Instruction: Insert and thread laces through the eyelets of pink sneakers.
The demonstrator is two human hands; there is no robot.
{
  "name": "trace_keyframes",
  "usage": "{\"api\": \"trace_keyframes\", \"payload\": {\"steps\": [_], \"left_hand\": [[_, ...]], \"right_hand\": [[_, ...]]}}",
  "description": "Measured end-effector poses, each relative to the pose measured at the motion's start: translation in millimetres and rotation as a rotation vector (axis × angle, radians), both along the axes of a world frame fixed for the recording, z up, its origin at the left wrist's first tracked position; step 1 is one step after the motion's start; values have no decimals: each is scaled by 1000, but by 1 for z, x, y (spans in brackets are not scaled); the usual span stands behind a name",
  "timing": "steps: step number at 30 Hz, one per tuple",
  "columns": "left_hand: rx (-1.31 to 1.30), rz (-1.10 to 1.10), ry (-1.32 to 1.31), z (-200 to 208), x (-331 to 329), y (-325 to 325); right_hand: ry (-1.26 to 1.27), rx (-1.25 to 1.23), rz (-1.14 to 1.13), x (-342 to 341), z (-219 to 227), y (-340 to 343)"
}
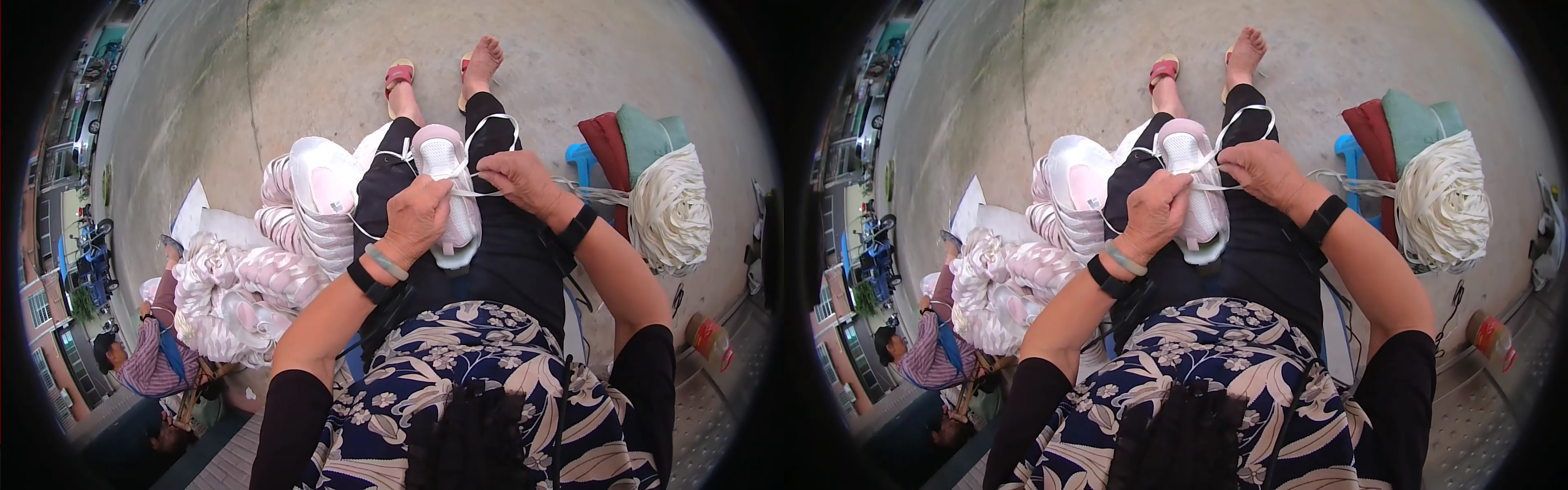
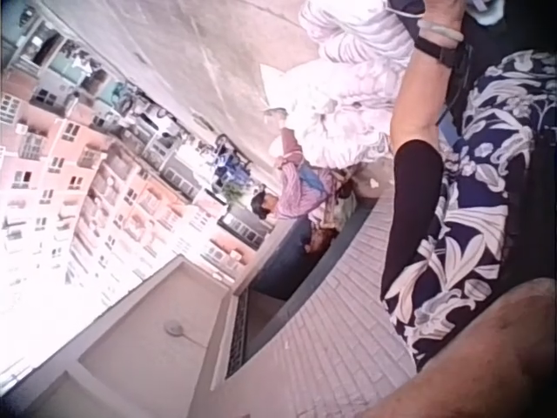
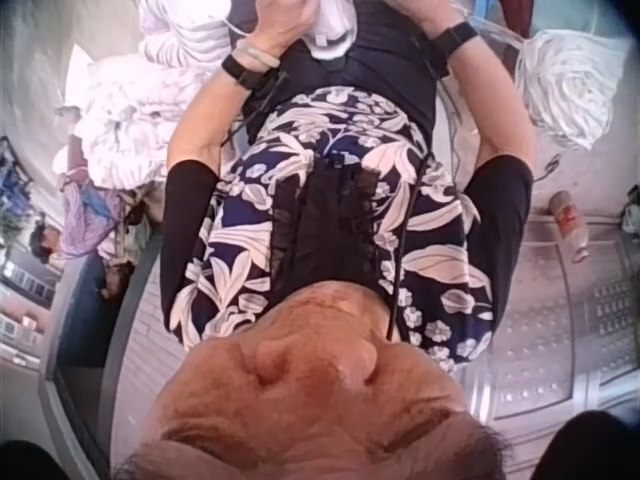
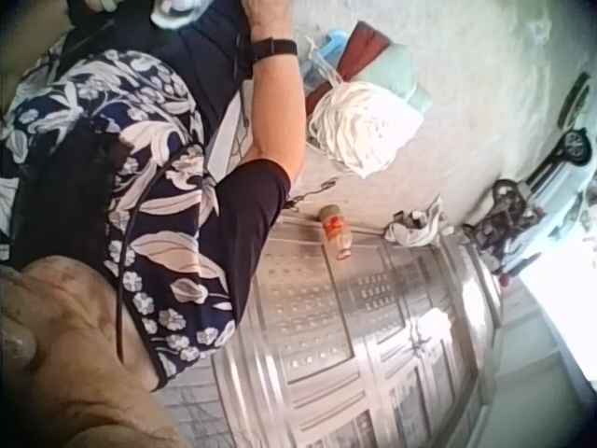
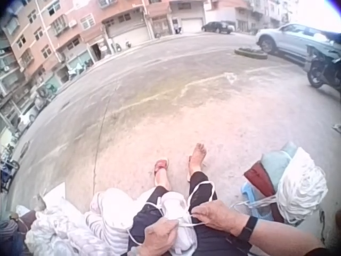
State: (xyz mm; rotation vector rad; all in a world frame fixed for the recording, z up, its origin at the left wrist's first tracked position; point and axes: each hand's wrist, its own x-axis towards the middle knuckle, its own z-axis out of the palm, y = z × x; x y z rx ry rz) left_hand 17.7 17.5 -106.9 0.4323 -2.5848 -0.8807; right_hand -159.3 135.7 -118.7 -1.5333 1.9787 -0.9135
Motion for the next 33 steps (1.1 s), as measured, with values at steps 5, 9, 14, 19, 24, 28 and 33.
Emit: {"api": "trace_keyframes", "payload": {"steps": [5,9,14,19,24,28,33], "left_hand": [[-9,21,-72,-1,-3,8],[36,43,-73,-2,1,13],[82,38,-59,-4,5,16],[130,45,-123,-3,6,15],[144,55,-127,-5,5,15],[162,54,-130,-3,4,15],[679,30,-392,5,3,12]], "right_hand": [[12,-102,-46,12,-9,-7],[80,-105,-75,19,-18,-11],[69,-121,-82,21,-22,-14],[60,-116,-69,19,-23,-17],[69,-141,-36,20,-23,-19],[110,-144,-16,19,-22,-21],[202,-130,83,16,-23,-31]]}}
